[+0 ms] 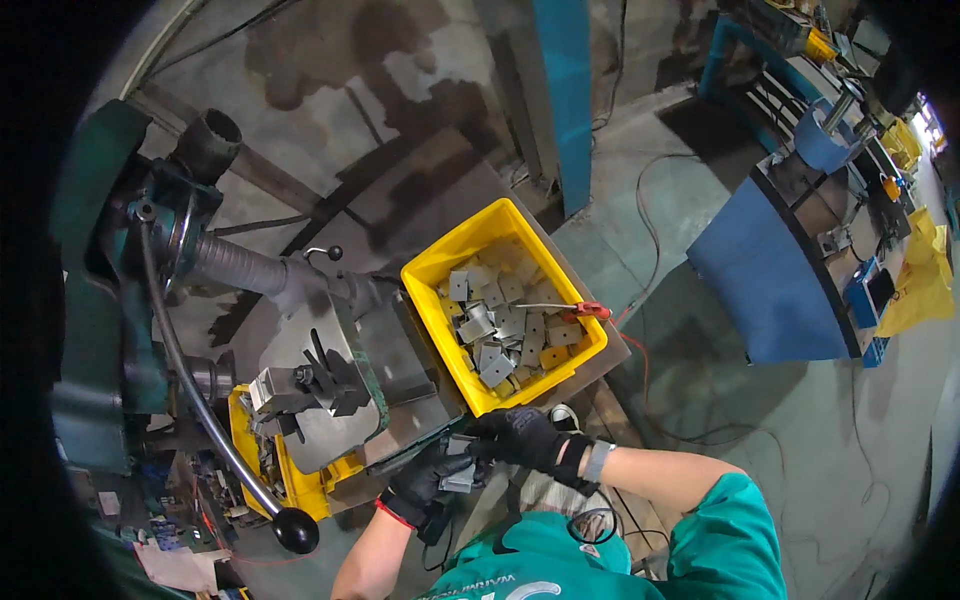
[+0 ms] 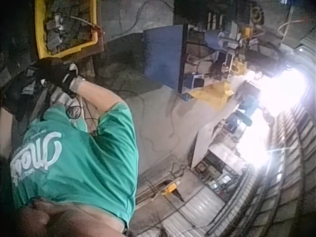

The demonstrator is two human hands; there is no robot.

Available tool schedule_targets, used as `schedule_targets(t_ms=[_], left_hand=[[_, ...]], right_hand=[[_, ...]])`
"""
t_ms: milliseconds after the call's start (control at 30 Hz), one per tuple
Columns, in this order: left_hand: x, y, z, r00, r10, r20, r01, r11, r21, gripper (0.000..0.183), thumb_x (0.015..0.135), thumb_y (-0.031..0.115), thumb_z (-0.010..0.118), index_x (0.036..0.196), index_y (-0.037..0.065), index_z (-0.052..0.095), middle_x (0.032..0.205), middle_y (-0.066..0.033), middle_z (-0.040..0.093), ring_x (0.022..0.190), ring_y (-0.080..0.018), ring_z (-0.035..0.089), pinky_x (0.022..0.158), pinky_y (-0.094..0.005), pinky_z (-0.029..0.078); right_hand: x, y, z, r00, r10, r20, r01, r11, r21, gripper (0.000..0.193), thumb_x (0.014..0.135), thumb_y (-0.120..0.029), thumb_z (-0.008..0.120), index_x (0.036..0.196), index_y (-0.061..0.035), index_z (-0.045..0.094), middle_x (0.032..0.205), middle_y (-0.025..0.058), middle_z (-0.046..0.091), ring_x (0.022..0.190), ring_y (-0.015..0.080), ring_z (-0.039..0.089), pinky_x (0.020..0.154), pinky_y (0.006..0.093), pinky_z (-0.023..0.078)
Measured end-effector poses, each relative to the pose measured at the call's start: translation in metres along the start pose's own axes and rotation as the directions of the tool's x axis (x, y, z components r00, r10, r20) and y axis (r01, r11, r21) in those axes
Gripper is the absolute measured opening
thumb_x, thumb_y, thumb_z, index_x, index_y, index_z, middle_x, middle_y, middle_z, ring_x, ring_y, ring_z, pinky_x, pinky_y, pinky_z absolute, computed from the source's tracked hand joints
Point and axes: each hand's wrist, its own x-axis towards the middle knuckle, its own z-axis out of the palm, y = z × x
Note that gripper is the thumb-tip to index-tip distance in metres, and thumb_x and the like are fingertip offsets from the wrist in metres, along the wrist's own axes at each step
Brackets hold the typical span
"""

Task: The person is seen sorting through metal pieces from one yellow bin to another and onto a machine table.

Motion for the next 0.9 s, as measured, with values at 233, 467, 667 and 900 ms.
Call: schedule_targets(t_ms=[233,467,667,900], left_hand=[[-0.024,-0.005,-0.027,0.984,-0.032,-0.176,0.007,0.990,-0.142,0.034,0.081,0.008,0.059,0.113,0.005,0.050,0.089,-0.0069,0.060,0.079,-0.0176,0.061,0.070,-0.0305,0.051],[-0.031,-0.016,-0.034,0.983,-0.001,-0.186,-0.024,0.991,-0.135,0.038,0.081,0.008,0.059,0.117,0.003,0.047,0.088,-0.0096,0.061,0.075,-0.0166,0.060,0.065,-0.0269,0.050],[-0.058,-0.008,-0.044,0.955,0.033,-0.294,-0.024,0.999,0.035,0.030,0.083,0.009,0.058,0.112,0.003,0.049,0.085,-0.0072,0.061,0.075,-0.0147,0.061,0.065,-0.0264,0.050],[-0.068,-0.005,-0.043,0.949,0.057,-0.311,-0.049,0.998,0.032,0.023,0.086,0.011,0.054,0.109,0.005,0.051,0.085,-0.0032,0.059,0.075,-0.0113,0.059,0.066,-0.0255,0.049]], right_hand=[[0.043,0.096,-0.088,0.976,0.180,0.125,0.062,0.324,-0.944,0.019,0.074,-0.016,0.061,0.090,-0.0083,0.065,0.082,0.0108,0.064,0.078,0.0267,0.062,0.066,0.0372,0.050],[0.086,0.146,-0.061,0.915,0.376,0.149,0.084,0.184,-0.979,0.012,0.070,-0.016,0.061,0.079,-0.0137,0.068,0.084,0.0065,0.065,0.082,0.0245,0.062,0.068,0.0404,0.049],[0.097,0.123,-0.057,0.859,0.502,0.105,0.102,0.034,-0.994,0.023,0.056,-0.015,0.070,0.079,-0.0204,0.069,0.085,0.0007,0.066,0.081,0.0198,0.063,0.065,0.0361,0.050],[0.078,0.072,-0.075,0.909,0.383,0.167,0.068,0.260,-0.963,0.026,0.075,-0.027,0.061,0.093,-0.0105,0.067,0.086,0.0065,0.066,0.081,0.0245,0.064,0.067,0.0395,0.051]])
